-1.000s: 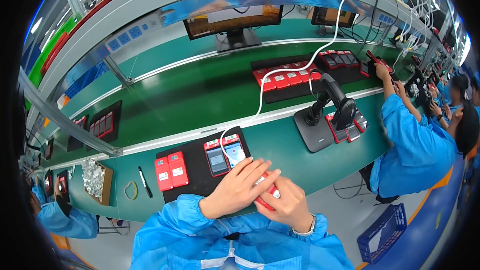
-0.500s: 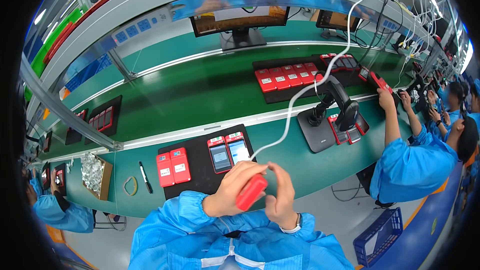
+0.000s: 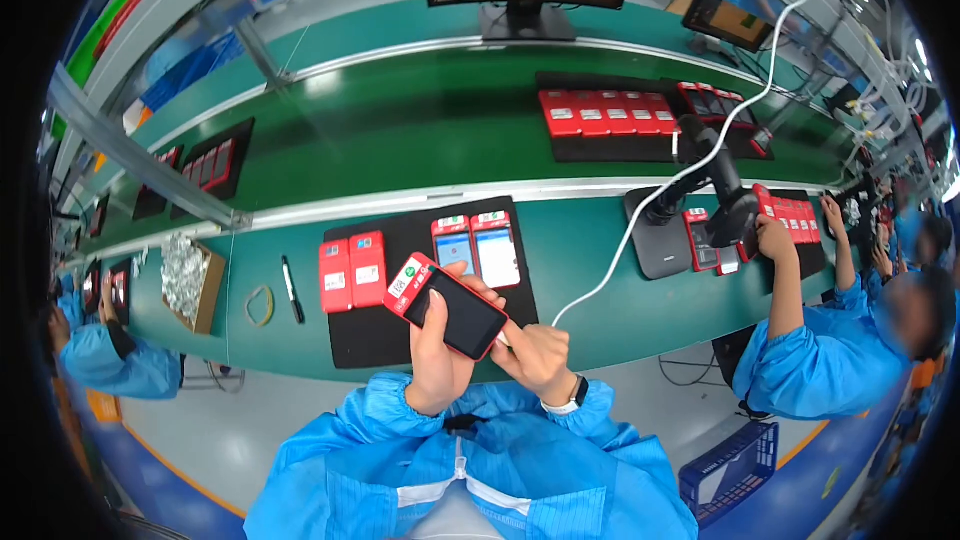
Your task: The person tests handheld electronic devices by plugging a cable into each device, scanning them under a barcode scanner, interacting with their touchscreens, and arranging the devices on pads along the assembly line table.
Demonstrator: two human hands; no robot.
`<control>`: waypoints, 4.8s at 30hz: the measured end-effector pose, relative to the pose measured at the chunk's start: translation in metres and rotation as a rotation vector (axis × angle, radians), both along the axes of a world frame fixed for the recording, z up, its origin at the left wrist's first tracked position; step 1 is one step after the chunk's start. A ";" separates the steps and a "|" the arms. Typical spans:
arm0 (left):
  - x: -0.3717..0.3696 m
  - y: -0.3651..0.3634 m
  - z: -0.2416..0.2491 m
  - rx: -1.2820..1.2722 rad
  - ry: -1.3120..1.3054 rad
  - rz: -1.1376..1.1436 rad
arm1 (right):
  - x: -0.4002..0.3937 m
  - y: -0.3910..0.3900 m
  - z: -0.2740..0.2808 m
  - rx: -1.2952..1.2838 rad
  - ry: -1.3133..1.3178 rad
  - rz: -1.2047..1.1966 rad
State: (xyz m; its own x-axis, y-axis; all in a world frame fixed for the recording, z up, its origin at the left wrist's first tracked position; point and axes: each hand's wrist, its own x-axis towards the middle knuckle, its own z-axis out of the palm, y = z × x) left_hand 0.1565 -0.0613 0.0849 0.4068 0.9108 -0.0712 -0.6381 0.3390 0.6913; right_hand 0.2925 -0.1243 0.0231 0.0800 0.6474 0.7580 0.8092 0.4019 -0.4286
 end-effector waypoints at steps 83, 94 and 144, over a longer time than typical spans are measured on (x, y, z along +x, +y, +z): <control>0.036 0.051 0.053 0.164 -0.350 0.031 | -0.005 0.006 0.089 -0.113 -0.115 -0.187; 0.039 0.040 0.046 1.147 0.125 -0.308 | 0.041 -0.044 0.082 -0.057 0.166 -0.021; 0.208 0.064 0.021 2.160 0.800 -0.120 | 0.194 -0.134 0.022 -0.266 -0.119 -0.566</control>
State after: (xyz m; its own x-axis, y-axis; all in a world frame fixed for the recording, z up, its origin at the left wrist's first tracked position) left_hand 0.3643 0.0028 0.1055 0.8403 -0.1710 0.5145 -0.1879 -0.9820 -0.0195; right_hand 0.4863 -0.2586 0.0449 0.3897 0.6969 0.6020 0.9135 -0.2096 -0.3486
